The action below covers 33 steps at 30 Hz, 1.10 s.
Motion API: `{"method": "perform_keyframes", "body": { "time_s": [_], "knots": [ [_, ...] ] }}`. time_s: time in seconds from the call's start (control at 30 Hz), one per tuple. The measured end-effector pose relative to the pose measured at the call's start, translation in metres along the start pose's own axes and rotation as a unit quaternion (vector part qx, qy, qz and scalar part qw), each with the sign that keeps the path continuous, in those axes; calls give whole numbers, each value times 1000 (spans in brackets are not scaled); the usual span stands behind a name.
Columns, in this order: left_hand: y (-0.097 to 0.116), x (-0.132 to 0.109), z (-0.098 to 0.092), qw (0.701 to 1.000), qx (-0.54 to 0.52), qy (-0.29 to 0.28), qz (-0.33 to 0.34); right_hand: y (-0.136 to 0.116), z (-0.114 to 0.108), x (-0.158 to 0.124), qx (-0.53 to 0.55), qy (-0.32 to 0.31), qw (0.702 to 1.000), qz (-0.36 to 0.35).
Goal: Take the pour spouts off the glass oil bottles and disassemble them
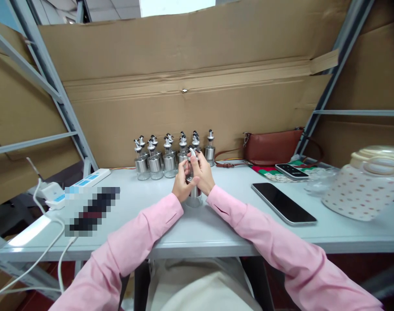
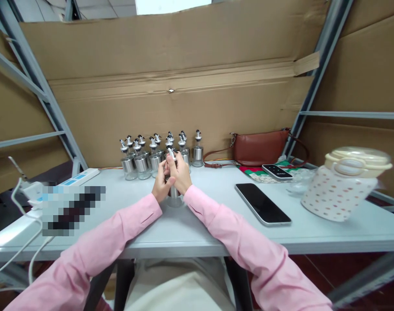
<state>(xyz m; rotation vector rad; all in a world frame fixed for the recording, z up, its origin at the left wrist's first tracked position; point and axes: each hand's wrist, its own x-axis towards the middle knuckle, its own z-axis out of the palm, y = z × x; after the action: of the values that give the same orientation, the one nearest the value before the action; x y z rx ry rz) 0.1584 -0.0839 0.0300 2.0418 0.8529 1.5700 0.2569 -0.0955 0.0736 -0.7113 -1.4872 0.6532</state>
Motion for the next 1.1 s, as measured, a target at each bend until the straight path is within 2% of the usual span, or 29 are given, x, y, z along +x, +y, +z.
{"method": "perform_keyframes", "body": {
  "time_s": [0.13, 0.27, 0.37, 0.53, 0.63, 0.77, 0.9, 1.0, 1.1],
  "knots": [
    [-10, -1, 0, 999, 0, -38, -12, 1, -4, 4, 24, 5, 999, 31],
    [-20, -3, 2, 993, -32, -90, -63, 1, -7, 3, 68, 1, 997, 47],
    [-22, -3, 3, 992, -28, -95, -81, 3, -6, 2, 91, 20, 995, 46],
    [-19, -2, 4, 992, -8, -92, -90, 10, -4, 0, 47, 28, 998, 10],
    [-17, -1, 4, 990, -21, -97, -102, 14, -6, 0, -32, 46, 996, -62],
    [-14, -1, 4, 986, -15, -100, -133, 18, -13, 3, -184, 62, 965, -176],
    [-15, -4, 6, 976, 51, -130, -169, 25, -24, 10, -303, 17, 921, -244],
    [-21, -8, 7, 967, 106, -185, -137, 32, -32, 15, -373, -15, 887, -272],
    [-26, -10, 7, 960, 135, -233, -78, 36, -38, 19, -419, -16, 867, -270]
  ]
}}
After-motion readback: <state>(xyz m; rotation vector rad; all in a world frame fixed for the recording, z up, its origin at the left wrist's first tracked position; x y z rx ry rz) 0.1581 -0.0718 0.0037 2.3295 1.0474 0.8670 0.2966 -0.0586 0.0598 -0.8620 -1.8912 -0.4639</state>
